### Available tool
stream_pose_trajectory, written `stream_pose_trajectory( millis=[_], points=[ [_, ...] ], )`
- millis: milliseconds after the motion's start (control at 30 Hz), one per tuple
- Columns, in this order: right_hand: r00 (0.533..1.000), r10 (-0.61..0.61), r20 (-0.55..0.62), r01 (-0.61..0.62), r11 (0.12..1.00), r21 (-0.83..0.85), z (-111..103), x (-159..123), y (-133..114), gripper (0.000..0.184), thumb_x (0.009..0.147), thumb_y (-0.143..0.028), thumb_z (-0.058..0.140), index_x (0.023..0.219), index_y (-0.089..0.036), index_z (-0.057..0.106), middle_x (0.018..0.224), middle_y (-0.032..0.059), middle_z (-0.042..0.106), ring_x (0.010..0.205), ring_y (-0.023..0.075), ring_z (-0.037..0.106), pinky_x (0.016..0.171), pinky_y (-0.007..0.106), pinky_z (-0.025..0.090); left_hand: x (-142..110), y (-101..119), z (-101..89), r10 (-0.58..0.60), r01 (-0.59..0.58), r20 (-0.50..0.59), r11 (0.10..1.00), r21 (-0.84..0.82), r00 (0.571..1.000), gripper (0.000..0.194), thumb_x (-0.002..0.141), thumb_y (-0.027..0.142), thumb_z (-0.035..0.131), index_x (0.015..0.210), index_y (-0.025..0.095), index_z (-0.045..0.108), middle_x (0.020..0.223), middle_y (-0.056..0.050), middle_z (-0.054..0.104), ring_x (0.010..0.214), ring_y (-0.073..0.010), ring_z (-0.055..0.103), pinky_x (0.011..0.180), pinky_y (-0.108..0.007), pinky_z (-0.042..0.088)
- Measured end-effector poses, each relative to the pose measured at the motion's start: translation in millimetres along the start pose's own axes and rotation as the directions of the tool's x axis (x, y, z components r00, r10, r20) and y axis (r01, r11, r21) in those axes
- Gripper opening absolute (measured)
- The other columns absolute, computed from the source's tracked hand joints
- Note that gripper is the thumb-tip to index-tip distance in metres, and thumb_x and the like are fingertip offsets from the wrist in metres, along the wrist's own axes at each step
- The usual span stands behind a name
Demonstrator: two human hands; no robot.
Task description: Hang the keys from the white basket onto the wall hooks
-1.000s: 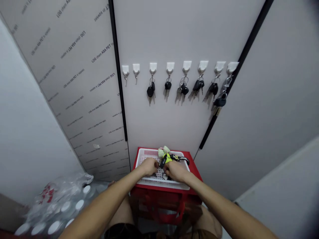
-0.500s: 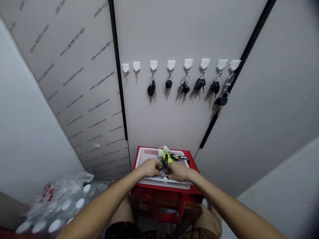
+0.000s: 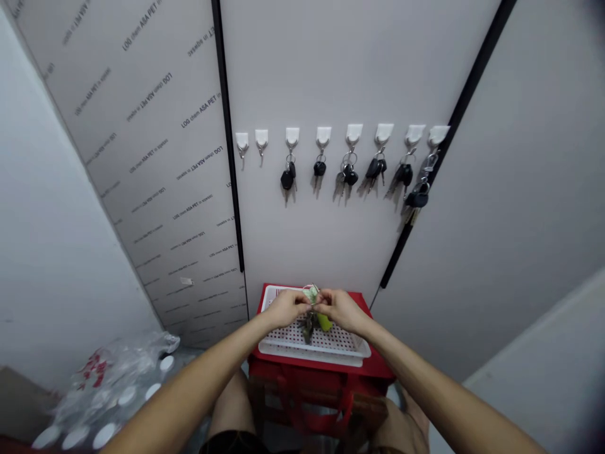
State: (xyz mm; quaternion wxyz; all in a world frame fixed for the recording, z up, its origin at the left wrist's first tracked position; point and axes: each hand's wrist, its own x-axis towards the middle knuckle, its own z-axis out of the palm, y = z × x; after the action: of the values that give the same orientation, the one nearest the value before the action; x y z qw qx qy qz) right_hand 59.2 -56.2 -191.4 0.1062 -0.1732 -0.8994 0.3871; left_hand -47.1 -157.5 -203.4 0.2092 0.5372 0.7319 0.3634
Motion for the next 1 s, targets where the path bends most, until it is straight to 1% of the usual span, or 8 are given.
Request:
stream_pose_trajectory(
  millis=[133, 267, 333, 467, 633, 833, 900, 1000],
  points=[
    [1.000, 0.011, -0.025, -0.006, 0.979, 0.203, -7, 5, -12, 0.012, 0.060, -0.025, 0.047, 0.062, -0.013, 0.044, 0.048, -0.0058, 0.039, 0.041, 0.0035, 0.034, 0.040, 0.015, 0.027, 1, 18, -25.2, 0.041, -0.035, -0.071, 0.995, 0.090, 0.997, 0.020, 0.064, 0.022, 0.040, 0.068, 0.012, 0.057, 0.057, 0.002, 0.054, 0.053, -0.0072, 0.042, 0.051, -0.017, 0.034],
    [0.998, -0.041, 0.040, 0.027, 0.952, 0.304, -13, 10, -27, 0.015, 0.061, -0.026, 0.047, 0.068, -0.013, 0.047, 0.049, -0.0057, 0.041, 0.040, 0.0035, 0.035, 0.040, 0.016, 0.029, 4, 32, -48.9, 0.062, -0.061, -0.136, 0.998, 0.016, 0.989, 0.020, 0.064, 0.024, 0.040, 0.068, 0.012, 0.055, 0.053, 0.002, 0.052, 0.052, -0.0074, 0.044, 0.049, -0.017, 0.035],
    [0.995, -0.099, 0.017, 0.088, 0.945, 0.316, -15, 14, -37, 0.015, 0.062, -0.026, 0.046, 0.069, -0.013, 0.047, 0.054, -0.0040, 0.045, 0.045, 0.0045, 0.040, 0.044, 0.017, 0.033, 6, 38, -62.3, 0.035, -0.049, -0.176, 0.996, -0.074, 0.984, 0.019, 0.063, 0.025, 0.041, 0.067, 0.011, 0.054, 0.051, 0.003, 0.050, 0.050, -0.0073, 0.045, 0.049, -0.018, 0.036],
    [0.950, -0.271, -0.158, 0.306, 0.911, 0.276, -21, 36, -64, 0.017, 0.063, -0.026, 0.046, 0.073, -0.012, 0.048, 0.067, 0.0013, 0.053, 0.062, 0.0091, 0.048, 0.059, 0.022, 0.038, 11, 59, -97.5, 0.003, -0.079, -0.303, 0.968, -0.240, 0.953, 0.012, 0.062, 0.021, 0.045, 0.060, 0.011, 0.050, 0.046, 0.004, 0.046, 0.045, -0.0055, 0.043, 0.049, -0.018, 0.036],
    [0.841, -0.411, -0.351, 0.504, 0.831, 0.236, -34, 75, -116, 0.039, 0.064, -0.023, 0.045, 0.101, -0.016, 0.036, 0.077, 0.0024, 0.055, 0.068, 0.0101, 0.050, 0.061, 0.022, 0.040, 24, 91, -150.8, 0.013, -0.214, -0.517, 0.919, -0.331, 0.856, 0.008, 0.062, 0.016, 0.046, 0.058, 0.011, 0.049, 0.044, 0.005, 0.046, 0.042, -0.0042, 0.042, 0.047, -0.018, 0.036],
    [0.677, -0.419, -0.605, 0.510, 0.860, -0.026, -53, 112, -181, 0.046, 0.064, -0.021, 0.042, 0.108, -0.014, 0.034, 0.057, -0.0031, 0.050, 0.052, 0.0083, 0.045, 0.057, 0.022, 0.039, 43, 114, -205.3, -0.045, -0.340, -0.720, 0.859, -0.382, 0.693, 0.005, 0.062, 0.012, 0.047, 0.058, 0.010, 0.049, 0.046, 0.004, 0.046, 0.041, -0.0037, 0.044, 0.050, -0.020, 0.040],
    [0.654, -0.433, -0.620, 0.488, 0.868, -0.091, -58, 124, -193, 0.045, 0.063, -0.020, 0.041, 0.108, -0.016, 0.036, 0.059, -0.0027, 0.051, 0.054, 0.0088, 0.046, 0.060, 0.023, 0.038, 50, 115, -217.2, -0.098, -0.323, -0.763, 0.866, -0.381, 0.638, 0.005, 0.063, 0.012, 0.048, 0.059, 0.010, 0.050, 0.045, 0.004, 0.046, 0.041, -0.0036, 0.044, 0.051, -0.020, 0.042],
    [0.657, -0.418, -0.627, 0.429, 0.892, -0.145, -62, 137, -201, 0.039, 0.063, -0.017, 0.041, 0.103, -0.017, 0.042, 0.064, -0.0010, 0.054, 0.059, 0.0101, 0.048, 0.062, 0.024, 0.038, 61, 113, -226.8, -0.158, -0.254, -0.797, 0.896, -0.364, 0.584, 0.005, 0.063, 0.013, 0.048, 0.062, 0.009, 0.051, 0.044, 0.003, 0.047, 0.040, -0.0045, 0.046, 0.051, -0.020, 0.042]
  ],
)
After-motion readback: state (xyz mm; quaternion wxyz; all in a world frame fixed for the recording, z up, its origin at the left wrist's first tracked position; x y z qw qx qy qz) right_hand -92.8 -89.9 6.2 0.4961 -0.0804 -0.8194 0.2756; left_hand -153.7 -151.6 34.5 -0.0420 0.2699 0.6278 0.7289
